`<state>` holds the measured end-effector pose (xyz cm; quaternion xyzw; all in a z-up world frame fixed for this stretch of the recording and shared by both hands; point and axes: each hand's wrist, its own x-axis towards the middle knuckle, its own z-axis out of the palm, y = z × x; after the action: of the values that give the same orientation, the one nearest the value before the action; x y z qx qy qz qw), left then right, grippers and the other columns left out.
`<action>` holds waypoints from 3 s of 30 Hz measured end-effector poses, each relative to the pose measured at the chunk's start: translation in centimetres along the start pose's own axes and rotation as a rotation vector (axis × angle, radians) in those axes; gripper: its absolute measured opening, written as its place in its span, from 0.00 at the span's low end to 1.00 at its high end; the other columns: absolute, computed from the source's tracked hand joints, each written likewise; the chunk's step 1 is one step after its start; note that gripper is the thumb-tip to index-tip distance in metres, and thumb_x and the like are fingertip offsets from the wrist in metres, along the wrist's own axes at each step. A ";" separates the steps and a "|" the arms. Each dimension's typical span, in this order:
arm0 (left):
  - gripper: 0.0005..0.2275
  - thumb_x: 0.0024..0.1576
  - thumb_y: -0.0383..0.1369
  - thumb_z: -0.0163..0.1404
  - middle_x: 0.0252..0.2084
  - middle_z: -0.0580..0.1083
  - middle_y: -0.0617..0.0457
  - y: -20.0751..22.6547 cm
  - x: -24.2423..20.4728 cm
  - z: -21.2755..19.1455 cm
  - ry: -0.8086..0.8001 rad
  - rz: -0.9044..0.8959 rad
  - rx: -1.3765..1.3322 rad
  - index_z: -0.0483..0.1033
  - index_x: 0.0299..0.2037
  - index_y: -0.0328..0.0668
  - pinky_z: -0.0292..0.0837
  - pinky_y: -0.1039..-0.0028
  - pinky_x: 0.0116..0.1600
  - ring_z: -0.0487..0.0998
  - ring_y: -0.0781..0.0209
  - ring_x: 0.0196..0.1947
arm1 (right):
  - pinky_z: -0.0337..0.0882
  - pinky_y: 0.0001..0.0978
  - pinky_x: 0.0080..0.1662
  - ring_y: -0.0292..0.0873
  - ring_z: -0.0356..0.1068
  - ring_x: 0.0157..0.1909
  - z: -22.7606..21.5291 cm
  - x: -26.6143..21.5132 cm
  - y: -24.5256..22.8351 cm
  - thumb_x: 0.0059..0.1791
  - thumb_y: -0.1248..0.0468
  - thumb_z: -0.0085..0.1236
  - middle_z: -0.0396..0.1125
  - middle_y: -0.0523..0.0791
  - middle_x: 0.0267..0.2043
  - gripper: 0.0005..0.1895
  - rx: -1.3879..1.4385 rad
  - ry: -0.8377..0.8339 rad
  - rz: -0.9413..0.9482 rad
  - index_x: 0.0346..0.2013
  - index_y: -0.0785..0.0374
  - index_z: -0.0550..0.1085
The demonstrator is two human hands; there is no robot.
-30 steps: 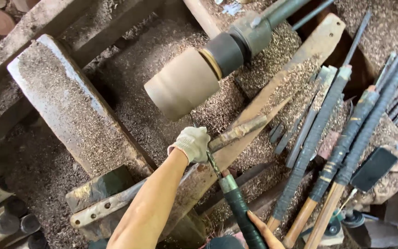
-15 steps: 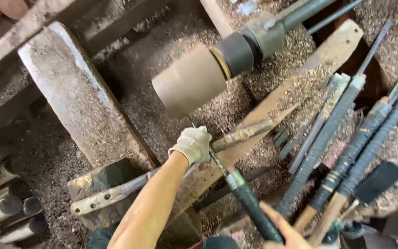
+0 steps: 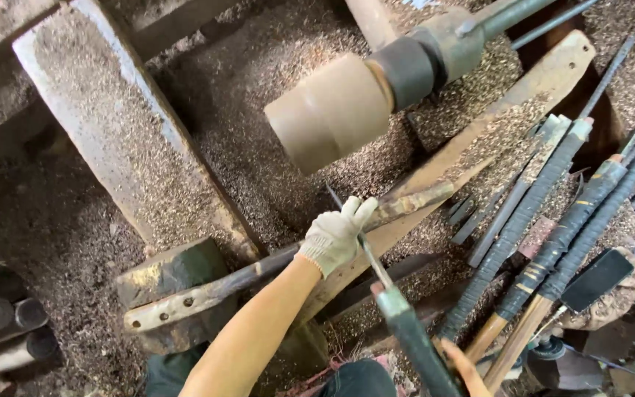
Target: The person operates a foot-treadle lathe, pumping the treadle with their foot to spin a wooden cylinder while holding a chisel against the rotating wood to shape its surface. They steady the tool on a wooden rest and reposition the chisel along the workpiece as it turns.
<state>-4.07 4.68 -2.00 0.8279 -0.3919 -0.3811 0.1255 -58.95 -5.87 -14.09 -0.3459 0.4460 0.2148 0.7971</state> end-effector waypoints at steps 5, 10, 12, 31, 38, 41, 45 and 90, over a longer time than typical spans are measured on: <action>0.17 0.60 0.27 0.49 0.54 0.67 0.43 -0.4 -0.3 -0.3 -0.055 -0.215 -0.075 0.67 0.59 0.48 0.77 0.54 0.48 0.79 0.40 0.45 | 0.71 0.33 0.49 0.42 0.71 0.41 6.8 -1.3 -16.8 0.49 0.66 0.62 0.70 0.55 0.45 0.52 -0.631 -0.153 0.156 0.79 0.43 0.41; 0.09 0.57 0.22 0.50 0.55 0.65 0.44 1.2 -0.4 -3.8 -0.215 -0.378 -0.145 0.70 0.47 0.36 0.80 0.65 0.45 0.80 0.48 0.42 | 0.71 0.35 0.43 0.43 0.70 0.38 11.2 -2.2 -23.2 0.51 0.78 0.57 0.63 0.50 0.54 0.55 0.049 -0.447 0.261 0.82 0.42 0.38; 0.11 0.54 0.19 0.51 0.56 0.64 0.44 1.5 -0.3 -4.3 -0.217 -0.388 -0.131 0.70 0.46 0.35 0.79 0.66 0.45 0.79 0.49 0.42 | 0.66 0.33 0.41 0.41 0.64 0.37 12.1 -2.3 -24.3 0.60 0.79 0.48 0.60 0.53 0.53 0.47 0.520 -0.716 0.198 0.85 0.50 0.37; 0.13 0.50 0.27 0.55 0.53 0.66 0.40 0.4 0.4 -2.5 -0.132 -0.231 0.002 0.74 0.46 0.37 0.75 0.58 0.53 0.77 0.40 0.48 | 0.59 0.25 0.58 0.35 0.63 0.61 14.9 -2.8 -23.6 0.38 0.78 0.65 0.53 0.41 0.75 0.59 -0.551 -0.226 0.094 0.78 0.48 0.49; 0.15 0.50 0.23 0.54 0.51 0.65 0.44 0.4 1.2 -2.9 -0.323 -0.217 0.074 0.72 0.48 0.38 0.77 0.64 0.51 0.78 0.49 0.46 | 0.61 0.24 0.56 0.37 0.66 0.62 17.8 -3.4 -19.7 0.38 0.77 0.60 0.53 0.42 0.72 0.55 -0.529 -0.075 0.061 0.77 0.49 0.54; 0.17 0.48 0.21 0.54 0.53 0.64 0.45 0.3 1.4 -3.0 -0.364 -0.191 0.113 0.71 0.48 0.38 0.77 0.66 0.51 0.76 0.52 0.46 | 0.60 0.26 0.58 0.37 0.63 0.62 18.5 -3.3 -17.6 0.38 0.76 0.63 0.50 0.42 0.73 0.53 -0.494 -0.111 -0.095 0.76 0.53 0.54; 0.17 0.48 0.22 0.55 0.52 0.64 0.43 -0.1 0.9 -2.9 -0.278 -0.113 0.114 0.71 0.48 0.38 0.74 0.64 0.54 0.73 0.48 0.49 | 0.66 0.31 0.55 0.41 0.67 0.52 19.7 -2.8 -15.9 0.39 0.76 0.66 0.57 0.43 0.69 0.55 -0.384 -0.122 -0.010 0.77 0.51 0.53; 0.12 0.57 0.34 0.50 0.49 0.67 0.42 -0.7 2.0 -1.7 -0.275 -0.084 0.317 0.68 0.48 0.43 0.76 0.60 0.47 0.77 0.45 0.44 | 0.64 0.22 0.35 0.31 0.63 0.29 18.0 -3.3 -18.7 0.41 0.83 0.59 0.65 0.42 0.39 0.54 -0.459 -0.071 0.234 0.77 0.41 0.58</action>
<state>-1.63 3.49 -2.25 0.7931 -0.4254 -0.4289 -0.0770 -38.36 -5.12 1.95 -0.4560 0.3940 0.4131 0.6828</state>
